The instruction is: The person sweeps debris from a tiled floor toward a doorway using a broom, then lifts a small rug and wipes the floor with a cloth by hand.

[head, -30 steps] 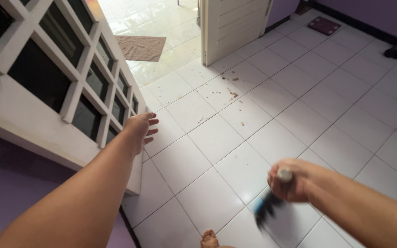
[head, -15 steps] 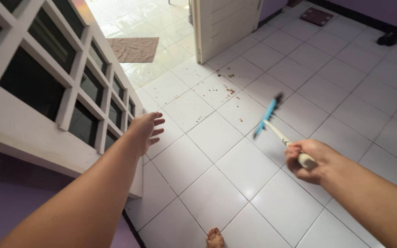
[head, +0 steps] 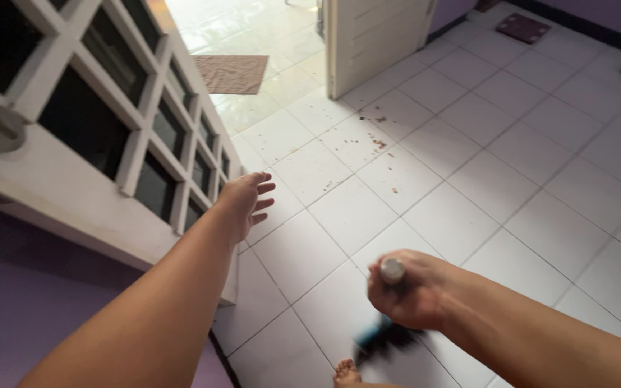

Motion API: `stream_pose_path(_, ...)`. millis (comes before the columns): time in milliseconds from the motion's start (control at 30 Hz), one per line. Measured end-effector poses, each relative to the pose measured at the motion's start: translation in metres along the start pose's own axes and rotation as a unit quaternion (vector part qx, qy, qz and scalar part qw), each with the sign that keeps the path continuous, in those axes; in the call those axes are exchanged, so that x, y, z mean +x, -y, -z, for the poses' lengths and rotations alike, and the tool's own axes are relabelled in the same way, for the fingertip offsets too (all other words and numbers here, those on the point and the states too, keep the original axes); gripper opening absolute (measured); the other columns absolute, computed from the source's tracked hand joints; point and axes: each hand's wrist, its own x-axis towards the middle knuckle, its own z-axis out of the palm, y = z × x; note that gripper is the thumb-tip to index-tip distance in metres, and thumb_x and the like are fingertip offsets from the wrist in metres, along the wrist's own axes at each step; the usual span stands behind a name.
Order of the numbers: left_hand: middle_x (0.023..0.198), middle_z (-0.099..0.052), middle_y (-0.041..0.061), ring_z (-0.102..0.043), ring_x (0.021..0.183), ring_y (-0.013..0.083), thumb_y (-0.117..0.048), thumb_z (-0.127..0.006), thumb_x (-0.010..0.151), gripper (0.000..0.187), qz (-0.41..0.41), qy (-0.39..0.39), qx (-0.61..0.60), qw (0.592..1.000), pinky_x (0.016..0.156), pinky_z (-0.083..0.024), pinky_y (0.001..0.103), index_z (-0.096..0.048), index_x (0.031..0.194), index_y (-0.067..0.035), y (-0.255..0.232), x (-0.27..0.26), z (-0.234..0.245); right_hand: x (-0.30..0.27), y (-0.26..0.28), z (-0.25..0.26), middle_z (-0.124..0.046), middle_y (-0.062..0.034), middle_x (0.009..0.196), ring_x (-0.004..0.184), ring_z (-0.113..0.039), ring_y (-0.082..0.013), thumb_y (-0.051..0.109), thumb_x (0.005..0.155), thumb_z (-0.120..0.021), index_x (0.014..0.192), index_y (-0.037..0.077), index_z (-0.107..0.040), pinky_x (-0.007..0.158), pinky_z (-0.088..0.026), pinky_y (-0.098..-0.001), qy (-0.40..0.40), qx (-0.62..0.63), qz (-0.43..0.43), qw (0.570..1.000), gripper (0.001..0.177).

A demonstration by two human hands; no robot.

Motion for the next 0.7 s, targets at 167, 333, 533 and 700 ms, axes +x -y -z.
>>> stream_pose_path(167, 0.142, -0.062, 0.006, -0.055, 0.132, 0.0315, -0.031, -0.052, 0.102, 0.042, -0.002, -0.026, 0.009, 1.000, 0.115, -0.041, 0.053, -0.058, 0.139, -0.012, -0.005, -0.019, 0.020, 0.058, 0.050, -0.025, -0.053, 0.0001, 0.063, 0.049, -0.059, -0.0082, 0.005, 0.097, -0.052, 0.079, 0.005, -0.043, 0.049, -0.058, -0.0169, 0.124, 0.007, -0.042, 0.991, 0.020)
stream_pose_path(333, 0.141, -0.062, 0.006, -0.057, 0.132, 0.0313, -0.031, -0.053, 0.101, 0.042, -0.010, -0.035, 0.012, 0.999, 0.116, -0.041, 0.053, -0.058, 0.138, -0.012, -0.011, -0.026, 0.038, 0.061, 0.093, 0.018, -0.045, 0.0085, 0.061, 0.042, -0.046, -0.0009, 0.022, 0.102, -0.049, 0.097, 0.004, -0.051, 0.037, -0.047, -0.0177, 0.134, -0.217, 0.045, 0.966, 0.018)
stream_pose_path(533, 0.140, -0.060, 0.007, -0.054, 0.133, 0.0331, -0.031, -0.046, 0.104, 0.041, -0.008, -0.068, -0.058, 0.996, 0.118, -0.037, 0.053, -0.056, 0.138, -0.012, -0.015, -0.009, 0.057, -0.008, 0.082, -0.005, -0.046, 0.0038, 0.067, 0.047, -0.044, -0.0013, 0.017, 0.104, -0.058, 0.106, 0.007, -0.044, 0.039, -0.040, -0.0160, -0.071, -0.409, 0.121, 0.902, 0.017)
stream_pose_path(700, 0.137, -0.061, 0.008, -0.054, 0.133, 0.0335, -0.031, -0.045, 0.104, 0.040, -0.007, -0.089, -0.089, 0.992, 0.118, -0.038, 0.053, -0.058, 0.136, -0.010, -0.029, 0.013, 0.057, -0.035, 0.113, -0.034, -0.049, 0.0030, 0.059, 0.039, -0.041, -0.0008, 0.010, 0.097, -0.054, 0.122, -0.002, -0.057, 0.033, -0.039, -0.0144, 0.007, -0.451, 0.043, 0.891, 0.028)
